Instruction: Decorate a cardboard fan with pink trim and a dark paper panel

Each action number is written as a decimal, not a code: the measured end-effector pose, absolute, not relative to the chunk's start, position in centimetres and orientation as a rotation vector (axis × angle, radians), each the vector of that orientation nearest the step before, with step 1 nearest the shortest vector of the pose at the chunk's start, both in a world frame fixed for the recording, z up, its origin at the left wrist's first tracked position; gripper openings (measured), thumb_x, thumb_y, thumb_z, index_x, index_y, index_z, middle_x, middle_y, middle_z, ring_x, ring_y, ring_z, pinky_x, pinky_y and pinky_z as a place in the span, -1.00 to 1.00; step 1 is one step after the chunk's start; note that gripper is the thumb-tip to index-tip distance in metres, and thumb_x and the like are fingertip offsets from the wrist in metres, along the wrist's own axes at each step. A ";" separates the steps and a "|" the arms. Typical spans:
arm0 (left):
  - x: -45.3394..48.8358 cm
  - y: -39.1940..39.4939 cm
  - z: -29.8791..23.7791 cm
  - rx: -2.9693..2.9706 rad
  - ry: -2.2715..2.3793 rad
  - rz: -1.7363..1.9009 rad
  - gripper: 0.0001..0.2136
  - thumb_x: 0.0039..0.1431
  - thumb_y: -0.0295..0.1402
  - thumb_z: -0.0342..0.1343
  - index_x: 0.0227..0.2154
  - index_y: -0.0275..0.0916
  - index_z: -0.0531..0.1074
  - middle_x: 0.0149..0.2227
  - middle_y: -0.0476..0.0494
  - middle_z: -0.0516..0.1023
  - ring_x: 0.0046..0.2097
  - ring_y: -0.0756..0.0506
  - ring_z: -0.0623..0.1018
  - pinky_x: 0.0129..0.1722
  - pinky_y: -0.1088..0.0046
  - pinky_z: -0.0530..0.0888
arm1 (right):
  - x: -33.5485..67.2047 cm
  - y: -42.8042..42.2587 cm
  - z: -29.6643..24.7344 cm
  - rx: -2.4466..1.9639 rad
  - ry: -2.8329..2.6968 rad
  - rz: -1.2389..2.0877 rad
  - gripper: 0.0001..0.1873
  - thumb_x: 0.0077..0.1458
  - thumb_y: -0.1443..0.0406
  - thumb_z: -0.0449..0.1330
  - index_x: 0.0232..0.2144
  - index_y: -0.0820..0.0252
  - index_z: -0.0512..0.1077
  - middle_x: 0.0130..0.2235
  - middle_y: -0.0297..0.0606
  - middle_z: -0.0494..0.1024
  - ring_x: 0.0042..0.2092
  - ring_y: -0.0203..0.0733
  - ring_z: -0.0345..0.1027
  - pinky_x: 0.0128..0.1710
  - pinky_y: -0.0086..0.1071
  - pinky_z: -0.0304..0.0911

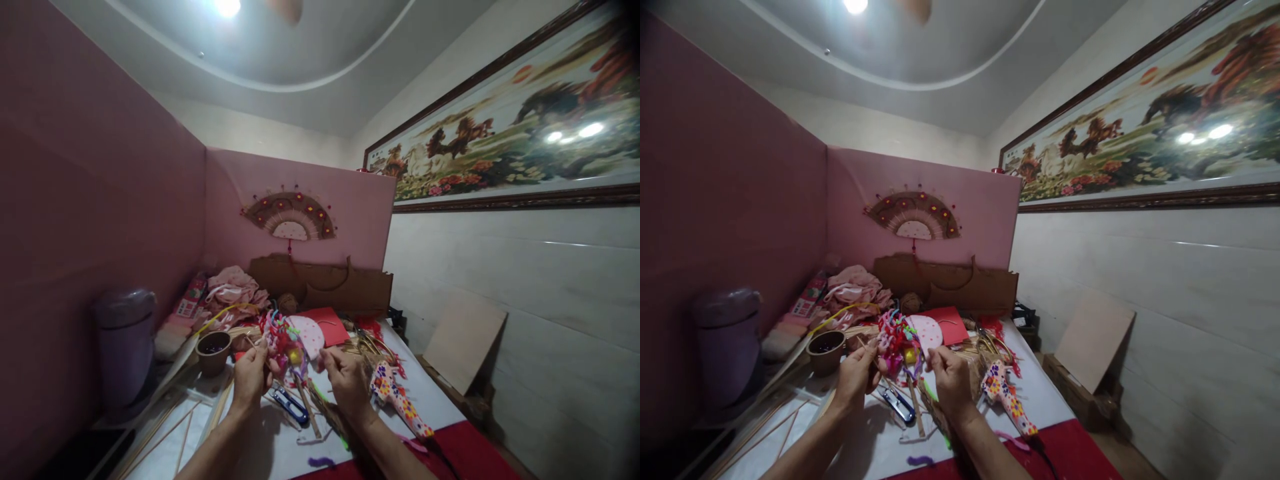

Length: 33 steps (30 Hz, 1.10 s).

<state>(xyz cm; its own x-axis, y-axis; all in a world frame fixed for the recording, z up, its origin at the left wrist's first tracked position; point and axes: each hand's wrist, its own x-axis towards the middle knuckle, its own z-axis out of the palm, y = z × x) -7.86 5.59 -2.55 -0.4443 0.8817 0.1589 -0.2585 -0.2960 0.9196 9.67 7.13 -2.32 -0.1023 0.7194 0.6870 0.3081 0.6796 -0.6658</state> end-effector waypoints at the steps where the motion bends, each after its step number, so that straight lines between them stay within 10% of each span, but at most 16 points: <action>1: -7.8 5.6 -2.6 0.890 1.126 1.839 -0.58 -0.18 0.03 0.15 -0.60 -0.31 0.34 -0.80 0.00 0.39 -0.84 0.11 0.17 -0.84 0.65 -0.01 | 9.6 7.0 -2.2 -0.808 -1.711 0.423 -0.74 0.08 0.28 0.04 -0.57 0.20 0.43 -0.56 -0.29 0.47 -0.48 -0.24 0.33 -0.44 -0.45 0.15; 24: -7.4 5.4 -2.8 0.890 1.093 1.831 -0.57 -0.21 0.03 0.17 -0.60 -0.31 0.32 -0.79 -0.03 0.42 -0.84 0.11 0.18 -0.86 0.65 0.02 | 9.6 8.1 -3.0 -0.783 -1.401 0.977 -0.82 -0.15 0.23 0.24 -0.49 0.26 0.43 -0.55 -0.28 0.48 -0.53 -0.22 0.38 -0.56 -0.40 0.28; 33: -7.3 5.3 -2.7 0.903 1.092 1.824 -0.58 -0.23 0.02 0.18 -0.60 -0.31 0.32 -0.78 -0.03 0.42 -0.84 0.11 0.18 -0.87 0.65 0.03 | 10.0 8.3 -2.8 -0.817 -1.427 0.906 -0.74 -0.01 0.15 0.13 -0.54 0.25 0.41 -0.75 -0.48 0.22 -0.72 -0.43 -0.02 -0.74 -0.54 -0.11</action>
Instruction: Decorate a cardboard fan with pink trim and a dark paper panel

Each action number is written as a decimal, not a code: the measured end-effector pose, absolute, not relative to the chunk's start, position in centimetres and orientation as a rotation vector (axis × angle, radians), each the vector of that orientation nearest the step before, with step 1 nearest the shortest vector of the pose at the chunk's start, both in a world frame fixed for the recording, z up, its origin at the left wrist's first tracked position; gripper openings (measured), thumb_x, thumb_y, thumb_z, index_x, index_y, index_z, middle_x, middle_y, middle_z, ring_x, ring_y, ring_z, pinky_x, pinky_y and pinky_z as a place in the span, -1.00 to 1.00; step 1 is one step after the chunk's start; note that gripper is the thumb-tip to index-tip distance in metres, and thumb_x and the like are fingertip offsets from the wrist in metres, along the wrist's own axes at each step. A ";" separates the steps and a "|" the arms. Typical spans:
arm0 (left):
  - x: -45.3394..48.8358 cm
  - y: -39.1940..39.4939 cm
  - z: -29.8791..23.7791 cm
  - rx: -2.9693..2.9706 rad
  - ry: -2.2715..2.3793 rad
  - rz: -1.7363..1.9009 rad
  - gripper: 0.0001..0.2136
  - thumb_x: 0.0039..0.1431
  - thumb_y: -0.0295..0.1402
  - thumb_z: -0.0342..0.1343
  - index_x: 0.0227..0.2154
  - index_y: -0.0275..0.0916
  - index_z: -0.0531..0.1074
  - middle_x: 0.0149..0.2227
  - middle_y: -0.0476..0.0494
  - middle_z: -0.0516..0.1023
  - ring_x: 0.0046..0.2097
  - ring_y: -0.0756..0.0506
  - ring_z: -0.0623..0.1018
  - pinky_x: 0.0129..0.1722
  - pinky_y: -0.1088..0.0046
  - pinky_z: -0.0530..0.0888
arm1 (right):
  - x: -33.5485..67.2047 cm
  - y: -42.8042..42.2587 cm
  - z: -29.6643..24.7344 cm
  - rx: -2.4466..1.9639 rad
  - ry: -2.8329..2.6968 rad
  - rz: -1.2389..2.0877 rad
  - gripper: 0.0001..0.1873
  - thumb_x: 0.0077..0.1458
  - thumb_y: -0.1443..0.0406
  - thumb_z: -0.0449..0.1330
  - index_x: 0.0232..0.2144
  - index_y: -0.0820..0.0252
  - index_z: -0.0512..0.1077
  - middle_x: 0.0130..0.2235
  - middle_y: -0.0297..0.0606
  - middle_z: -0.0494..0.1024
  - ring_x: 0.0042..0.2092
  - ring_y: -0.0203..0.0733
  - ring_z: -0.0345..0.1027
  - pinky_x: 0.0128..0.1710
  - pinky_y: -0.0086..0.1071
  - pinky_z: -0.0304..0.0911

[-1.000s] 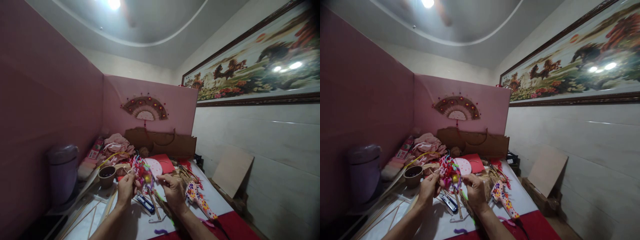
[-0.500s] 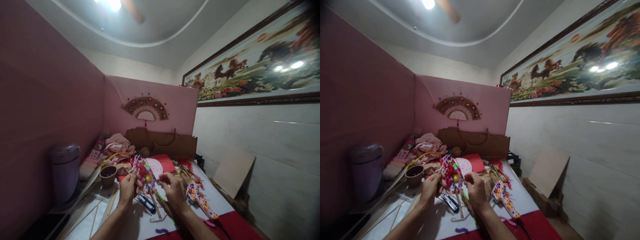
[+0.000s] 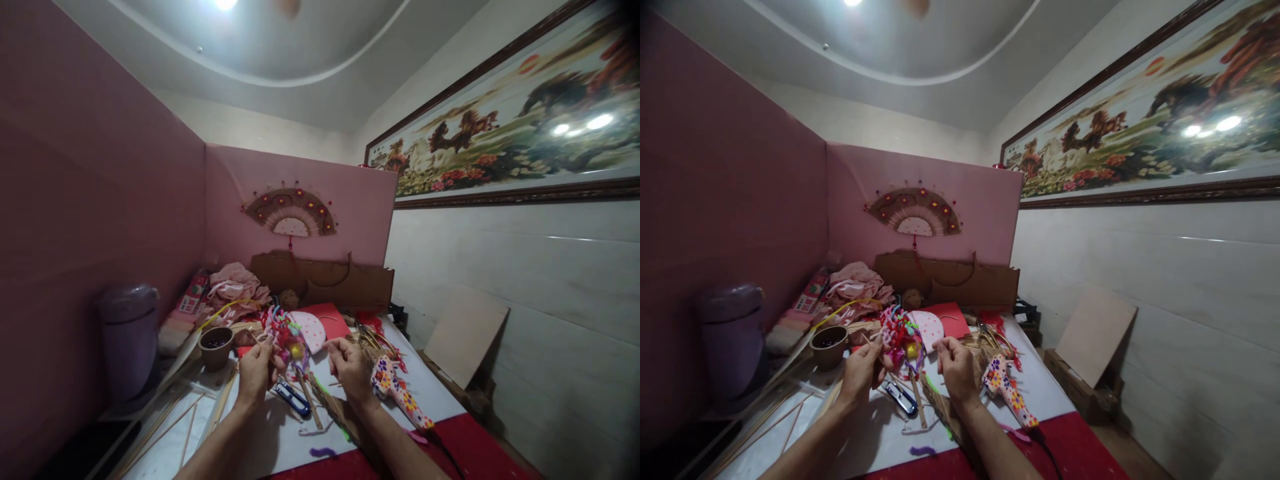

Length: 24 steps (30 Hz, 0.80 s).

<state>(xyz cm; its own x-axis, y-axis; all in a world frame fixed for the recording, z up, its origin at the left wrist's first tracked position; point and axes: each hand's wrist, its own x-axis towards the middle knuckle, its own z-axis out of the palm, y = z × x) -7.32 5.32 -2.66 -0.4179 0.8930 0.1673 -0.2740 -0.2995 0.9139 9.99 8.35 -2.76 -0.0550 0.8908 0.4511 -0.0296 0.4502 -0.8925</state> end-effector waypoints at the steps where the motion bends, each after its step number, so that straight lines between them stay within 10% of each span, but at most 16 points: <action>1: -7.4 5.4 -2.7 0.903 1.095 1.824 -0.58 -0.22 0.02 0.18 -0.60 -0.31 0.32 -0.78 -0.03 0.42 -0.84 0.11 0.18 -0.87 0.65 0.03 | 10.0 8.2 -2.7 -0.827 -1.432 0.885 -0.75 -0.02 0.18 0.14 -0.56 0.25 0.40 -0.76 -0.47 0.21 -0.71 -0.42 0.00 -0.73 -0.54 -0.09; 8: -7.7 5.6 -2.8 0.871 1.117 1.823 -0.59 -0.18 0.01 0.16 -0.57 -0.31 0.34 -0.78 -0.01 0.42 -0.83 0.10 0.20 -0.86 0.65 0.04 | 10.3 7.8 -2.6 -0.821 -1.433 0.934 -0.90 -0.12 0.38 0.08 -0.50 0.22 0.40 -0.50 -0.36 0.39 -0.62 -0.40 0.15 -0.70 -0.54 0.06; 24: -7.4 5.1 -2.3 0.846 1.103 1.798 -0.61 -0.22 -0.03 0.19 -0.57 -0.31 0.34 -0.77 -0.01 0.42 -0.82 0.10 0.20 -0.85 0.65 0.03 | 10.6 8.0 -2.2 -0.605 -1.277 1.662 -0.61 -0.13 0.04 0.27 -0.46 0.21 0.29 -0.67 -0.56 0.16 -0.70 -0.51 -0.14 -0.79 -0.61 -0.17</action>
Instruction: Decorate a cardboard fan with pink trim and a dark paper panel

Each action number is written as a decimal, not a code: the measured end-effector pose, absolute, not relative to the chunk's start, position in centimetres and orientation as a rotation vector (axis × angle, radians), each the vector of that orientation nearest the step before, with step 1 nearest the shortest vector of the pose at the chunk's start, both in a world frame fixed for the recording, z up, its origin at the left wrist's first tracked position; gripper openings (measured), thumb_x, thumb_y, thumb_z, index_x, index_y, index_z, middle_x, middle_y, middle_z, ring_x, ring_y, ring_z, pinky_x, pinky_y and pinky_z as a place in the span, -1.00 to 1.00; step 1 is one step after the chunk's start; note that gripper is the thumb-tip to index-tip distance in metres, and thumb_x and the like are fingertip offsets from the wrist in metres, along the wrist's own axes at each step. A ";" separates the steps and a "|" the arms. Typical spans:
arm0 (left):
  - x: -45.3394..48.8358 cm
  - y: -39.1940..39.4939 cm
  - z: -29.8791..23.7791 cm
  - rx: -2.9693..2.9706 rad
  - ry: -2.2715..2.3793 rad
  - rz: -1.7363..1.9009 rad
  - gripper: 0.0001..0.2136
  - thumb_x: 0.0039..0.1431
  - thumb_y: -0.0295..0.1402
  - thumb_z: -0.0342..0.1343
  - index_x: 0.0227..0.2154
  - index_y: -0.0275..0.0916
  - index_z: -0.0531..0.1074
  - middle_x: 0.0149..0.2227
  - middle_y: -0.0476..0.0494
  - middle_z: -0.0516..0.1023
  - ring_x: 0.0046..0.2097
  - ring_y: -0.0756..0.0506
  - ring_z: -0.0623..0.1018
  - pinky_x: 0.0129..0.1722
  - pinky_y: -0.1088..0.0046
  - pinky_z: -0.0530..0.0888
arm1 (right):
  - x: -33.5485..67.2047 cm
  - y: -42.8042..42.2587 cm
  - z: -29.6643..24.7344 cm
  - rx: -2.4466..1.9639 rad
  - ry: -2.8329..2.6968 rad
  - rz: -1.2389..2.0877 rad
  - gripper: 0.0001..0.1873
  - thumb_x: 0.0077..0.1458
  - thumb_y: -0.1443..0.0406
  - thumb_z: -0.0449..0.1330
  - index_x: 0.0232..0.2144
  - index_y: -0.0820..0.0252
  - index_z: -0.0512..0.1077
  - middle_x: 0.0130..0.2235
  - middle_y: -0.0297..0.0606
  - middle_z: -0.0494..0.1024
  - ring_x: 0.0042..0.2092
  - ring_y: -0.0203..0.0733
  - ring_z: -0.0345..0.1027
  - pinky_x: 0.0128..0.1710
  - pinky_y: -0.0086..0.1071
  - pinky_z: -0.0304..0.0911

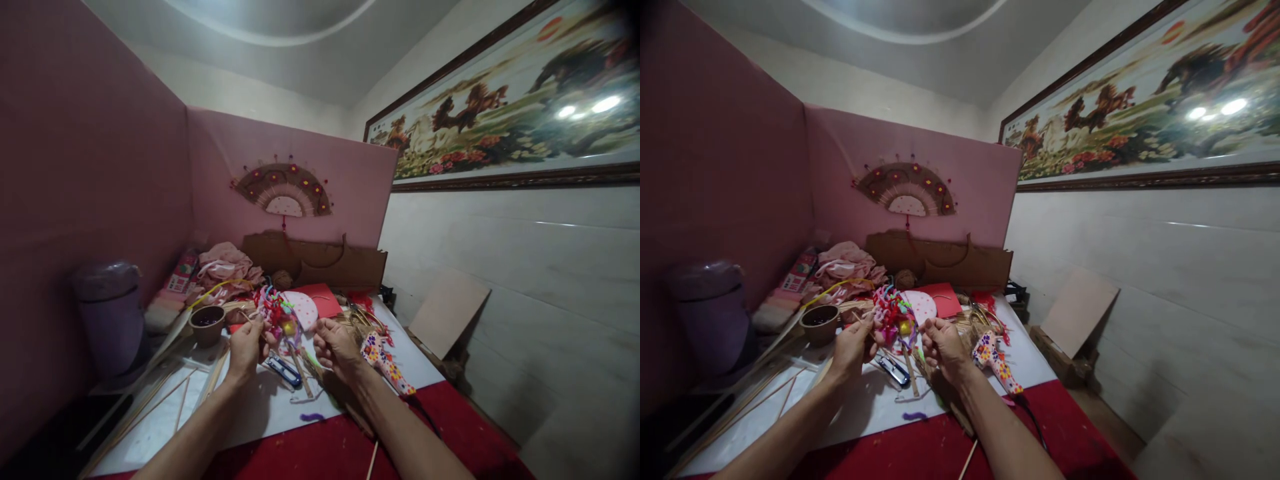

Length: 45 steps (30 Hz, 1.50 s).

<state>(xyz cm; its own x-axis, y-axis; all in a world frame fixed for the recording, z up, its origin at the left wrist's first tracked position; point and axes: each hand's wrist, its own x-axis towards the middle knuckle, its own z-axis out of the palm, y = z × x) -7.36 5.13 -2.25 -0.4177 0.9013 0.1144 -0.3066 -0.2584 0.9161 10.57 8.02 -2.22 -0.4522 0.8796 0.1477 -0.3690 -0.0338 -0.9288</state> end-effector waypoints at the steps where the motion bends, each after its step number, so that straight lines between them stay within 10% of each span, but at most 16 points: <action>1: -7.3 5.1 -2.2 0.845 1.100 1.796 -0.61 -0.22 -0.03 0.19 -0.57 -0.31 0.35 -0.77 -0.01 0.42 -0.82 0.10 0.21 -0.84 0.65 0.03 | 10.6 7.9 -2.2 -0.587 -1.264 1.677 -0.63 -0.13 0.06 0.28 -0.46 0.21 0.29 -0.66 -0.55 0.16 -0.69 -0.51 -0.13 -0.78 -0.62 -0.16; 21: -12.0 5.0 2.0 0.731 1.100 2.262 -0.74 0.00 -0.17 0.05 -0.57 -0.29 0.32 -0.80 0.07 0.35 -0.81 0.10 0.21 -0.83 0.64 0.06 | 10.5 9.1 -2.5 -0.646 -1.078 1.348 -0.59 -0.02 0.07 0.10 -0.70 0.15 0.08 -0.81 -0.57 0.07 -0.79 -0.53 -0.23 -0.81 -0.59 -0.31; 35: -13.3 5.0 2.5 0.704 1.145 2.417 -0.78 0.12 -0.25 -0.06 -0.54 -0.26 0.32 -0.75 0.07 0.39 -0.79 0.09 0.24 -0.80 0.64 0.09 | 10.9 8.5 -2.9 -0.652 -1.199 1.338 -0.98 -0.18 0.34 0.02 -0.57 0.19 0.24 -0.62 -0.45 0.28 -0.66 -0.44 0.01 -0.75 -0.59 -0.10; 45: -13.1 5.4 1.9 0.711 1.117 2.375 -0.79 0.08 -0.24 -0.02 -0.54 -0.26 0.31 -0.75 0.08 0.39 -0.79 0.10 0.23 -0.81 0.65 0.09 | 10.7 8.2 -2.7 -0.675 -1.274 1.452 -0.81 -0.05 0.22 -0.01 -0.62 0.17 0.17 -0.67 -0.46 0.24 -0.70 -0.44 0.00 -0.75 -0.57 -0.17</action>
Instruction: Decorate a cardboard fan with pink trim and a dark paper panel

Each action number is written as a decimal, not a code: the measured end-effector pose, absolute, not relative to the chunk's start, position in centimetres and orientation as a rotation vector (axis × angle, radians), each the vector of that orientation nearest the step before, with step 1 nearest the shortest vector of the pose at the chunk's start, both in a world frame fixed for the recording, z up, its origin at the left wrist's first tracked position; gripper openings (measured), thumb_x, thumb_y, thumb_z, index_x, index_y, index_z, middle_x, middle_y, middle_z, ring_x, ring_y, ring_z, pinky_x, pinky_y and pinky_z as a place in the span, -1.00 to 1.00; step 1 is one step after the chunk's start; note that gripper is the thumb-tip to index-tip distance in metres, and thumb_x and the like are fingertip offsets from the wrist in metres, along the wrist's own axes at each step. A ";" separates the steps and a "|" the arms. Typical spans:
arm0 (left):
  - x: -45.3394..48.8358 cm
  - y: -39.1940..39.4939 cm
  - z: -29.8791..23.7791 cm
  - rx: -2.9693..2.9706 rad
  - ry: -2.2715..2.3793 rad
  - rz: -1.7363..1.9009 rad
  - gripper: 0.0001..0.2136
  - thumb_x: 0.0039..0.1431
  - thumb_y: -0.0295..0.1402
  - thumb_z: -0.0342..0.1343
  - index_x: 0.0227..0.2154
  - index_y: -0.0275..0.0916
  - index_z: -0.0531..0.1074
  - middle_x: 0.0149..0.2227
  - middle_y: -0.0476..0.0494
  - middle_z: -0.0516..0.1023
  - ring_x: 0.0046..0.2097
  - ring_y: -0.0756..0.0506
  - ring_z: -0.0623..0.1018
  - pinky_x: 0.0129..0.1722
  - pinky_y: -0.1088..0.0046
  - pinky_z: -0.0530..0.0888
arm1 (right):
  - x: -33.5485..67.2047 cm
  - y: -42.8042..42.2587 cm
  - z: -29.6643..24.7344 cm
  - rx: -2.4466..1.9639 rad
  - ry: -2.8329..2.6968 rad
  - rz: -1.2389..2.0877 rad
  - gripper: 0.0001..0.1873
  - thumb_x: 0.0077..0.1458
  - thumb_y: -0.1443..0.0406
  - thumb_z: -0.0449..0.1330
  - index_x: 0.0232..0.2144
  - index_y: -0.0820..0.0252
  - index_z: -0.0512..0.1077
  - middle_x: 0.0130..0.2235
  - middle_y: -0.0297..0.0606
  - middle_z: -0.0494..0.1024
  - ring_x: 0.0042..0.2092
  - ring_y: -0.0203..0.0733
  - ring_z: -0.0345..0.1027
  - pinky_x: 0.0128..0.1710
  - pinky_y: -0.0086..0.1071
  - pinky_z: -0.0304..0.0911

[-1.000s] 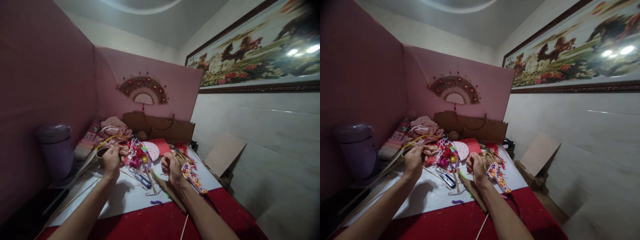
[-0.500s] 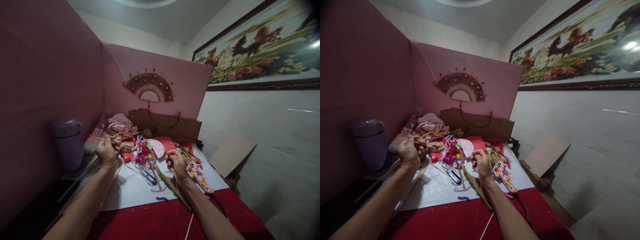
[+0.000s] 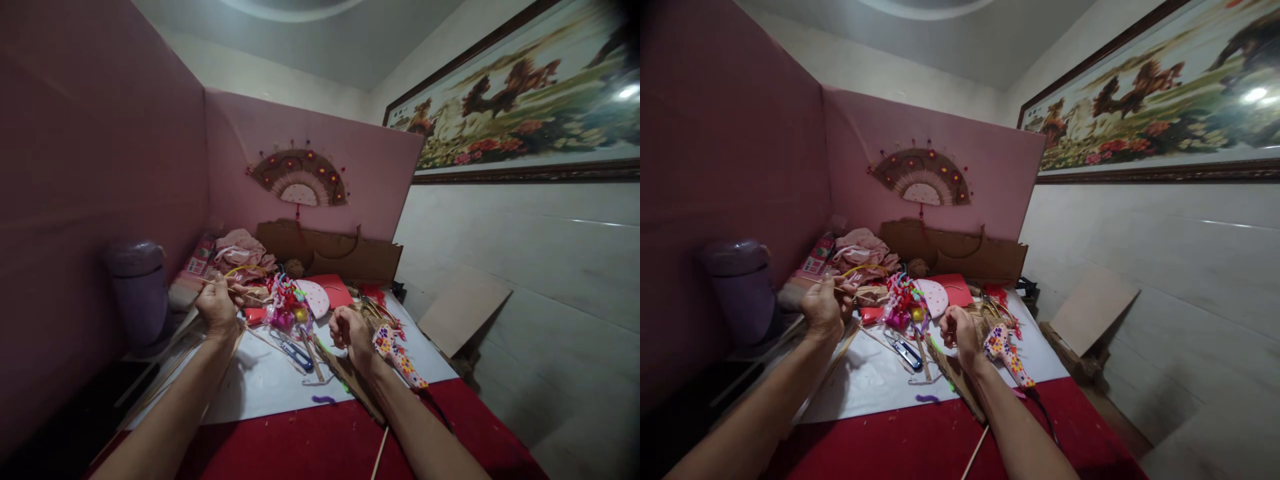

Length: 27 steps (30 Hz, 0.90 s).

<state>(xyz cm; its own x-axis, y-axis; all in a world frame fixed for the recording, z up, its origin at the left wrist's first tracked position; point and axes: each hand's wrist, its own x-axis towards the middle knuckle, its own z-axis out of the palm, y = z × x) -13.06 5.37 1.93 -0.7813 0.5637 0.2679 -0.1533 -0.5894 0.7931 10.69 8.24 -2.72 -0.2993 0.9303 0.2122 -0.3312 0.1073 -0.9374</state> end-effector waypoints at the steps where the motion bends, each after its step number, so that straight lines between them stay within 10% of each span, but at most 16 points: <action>1: -12.9 5.4 1.8 0.716 1.111 2.358 -0.79 0.08 -0.25 -0.02 -0.54 -0.26 0.31 -0.75 0.07 0.39 -0.79 0.10 0.23 -0.81 0.66 0.09 | 10.6 8.3 -2.7 -0.677 -1.281 1.456 -0.80 -0.06 0.22 -0.01 -0.63 0.17 0.15 -0.68 -0.48 0.21 -0.70 -0.44 -0.02 -0.75 -0.57 -0.18; 22: -8.6 4.2 -0.2 0.944 0.966 1.508 -0.76 -0.04 -0.22 0.16 -0.53 -0.32 0.34 -0.68 -0.10 0.48 -0.74 0.07 0.33 -0.78 0.64 0.12 | 10.0 7.4 -2.6 -0.727 -1.655 1.220 -0.62 0.01 0.04 0.11 -0.55 0.25 0.46 -0.63 -0.37 0.40 -0.68 -0.43 0.06 -0.71 -0.53 -0.07; 27: -7.8 4.1 -0.4 0.991 0.912 1.452 -0.77 -0.01 -0.23 0.16 -0.49 -0.33 0.36 -0.59 -0.16 0.53 -0.66 0.02 0.43 -0.73 0.60 0.28 | 9.5 7.3 -3.3 -0.716 -1.777 1.177 -0.87 -0.11 0.26 0.25 -0.52 0.23 0.51 -0.58 -0.39 0.44 -0.55 -0.38 0.19 -0.53 -0.51 0.08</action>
<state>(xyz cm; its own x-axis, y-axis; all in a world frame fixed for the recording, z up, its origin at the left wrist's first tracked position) -7.77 4.08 -0.37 -0.0484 0.9947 0.0911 -0.3501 -0.1023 0.9311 9.52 7.25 -3.29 -0.4618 0.8173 0.3446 0.0019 0.3894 -0.9211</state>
